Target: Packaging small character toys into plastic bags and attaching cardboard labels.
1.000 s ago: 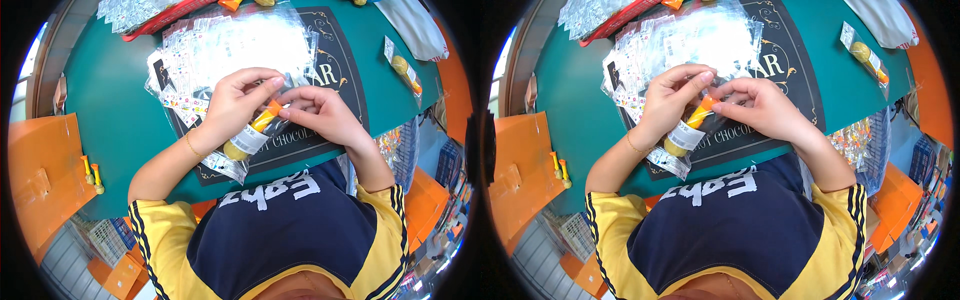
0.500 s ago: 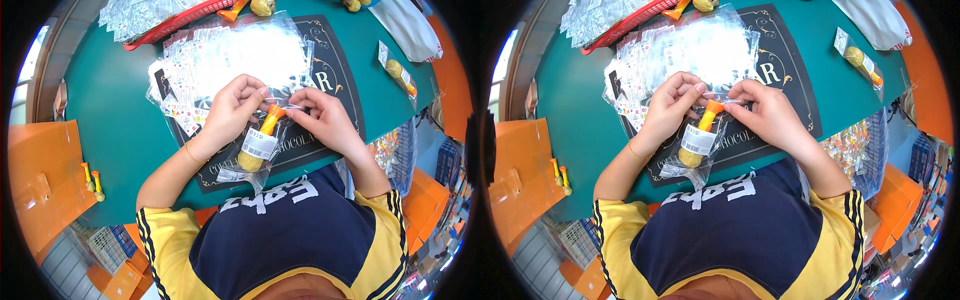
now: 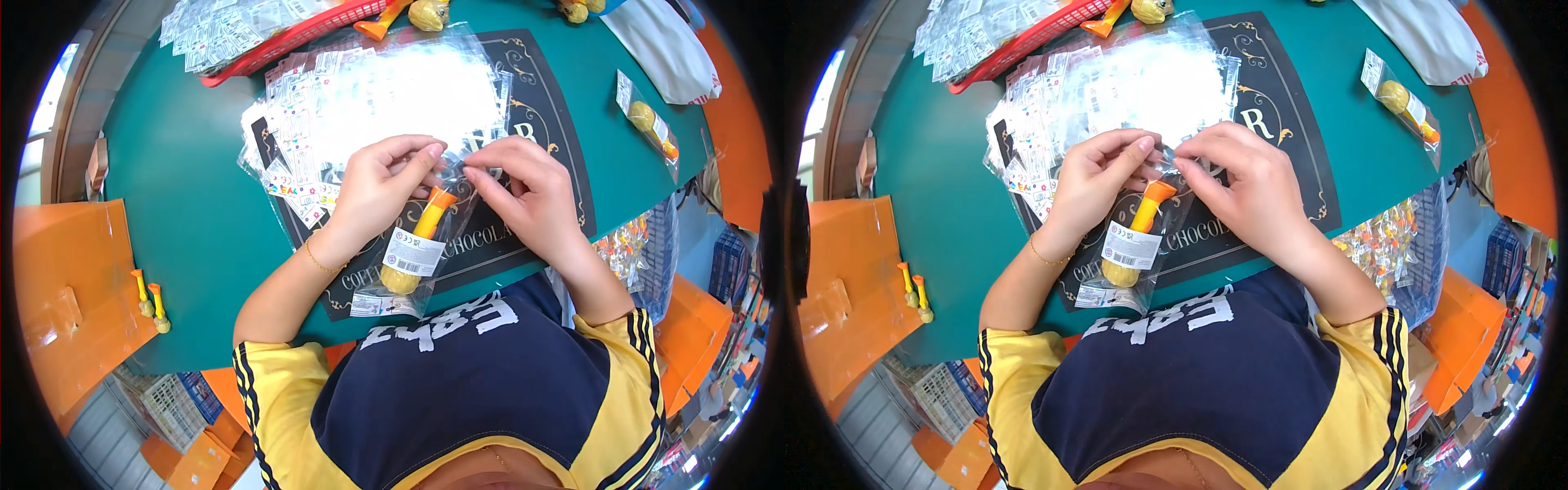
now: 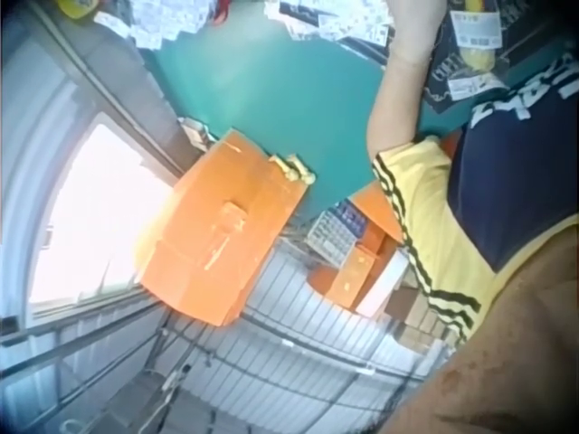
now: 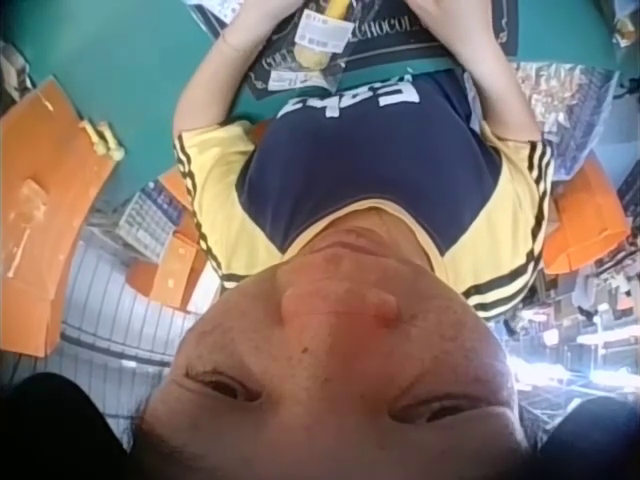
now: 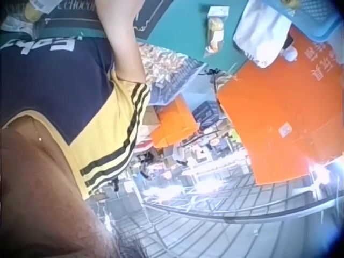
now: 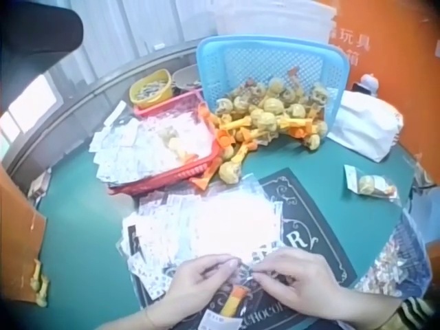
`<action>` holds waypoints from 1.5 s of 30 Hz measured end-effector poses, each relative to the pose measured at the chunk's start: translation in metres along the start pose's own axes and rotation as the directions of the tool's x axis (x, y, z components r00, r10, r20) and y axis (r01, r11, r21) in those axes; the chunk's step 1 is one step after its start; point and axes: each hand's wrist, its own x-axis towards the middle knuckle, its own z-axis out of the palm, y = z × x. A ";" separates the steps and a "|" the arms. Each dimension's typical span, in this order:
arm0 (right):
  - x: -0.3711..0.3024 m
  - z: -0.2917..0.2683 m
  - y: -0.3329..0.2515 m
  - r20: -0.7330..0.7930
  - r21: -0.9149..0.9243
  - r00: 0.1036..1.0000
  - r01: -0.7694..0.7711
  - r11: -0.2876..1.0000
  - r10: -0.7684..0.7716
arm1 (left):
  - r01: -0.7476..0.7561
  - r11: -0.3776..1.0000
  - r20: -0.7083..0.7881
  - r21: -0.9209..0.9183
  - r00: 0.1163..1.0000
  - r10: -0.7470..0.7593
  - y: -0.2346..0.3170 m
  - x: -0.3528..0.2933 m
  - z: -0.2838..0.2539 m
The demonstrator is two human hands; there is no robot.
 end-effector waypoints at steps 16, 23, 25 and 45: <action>0.023 0.008 0.000 0.023 -0.289 0.993 0.120 0.950 -0.118 | -0.457 0.793 0.038 0.403 0.874 0.484 -0.009 -0.007 0.007; -0.005 -0.083 0.036 -0.225 -0.281 0.963 -0.211 0.936 0.149 | -0.270 0.947 -0.086 -0.173 0.962 0.259 -0.006 -0.007 0.000; -0.034 -0.124 0.039 0.005 -0.450 0.940 -0.304 0.840 0.343 | -0.223 0.947 -0.084 -0.232 0.974 0.208 -0.007 -0.008 -0.003; 0.065 -0.073 -0.018 0.516 -0.154 0.818 0.380 0.912 -0.254 | -0.284 0.953 -0.009 -0.111 0.959 0.284 -0.006 -0.014 0.018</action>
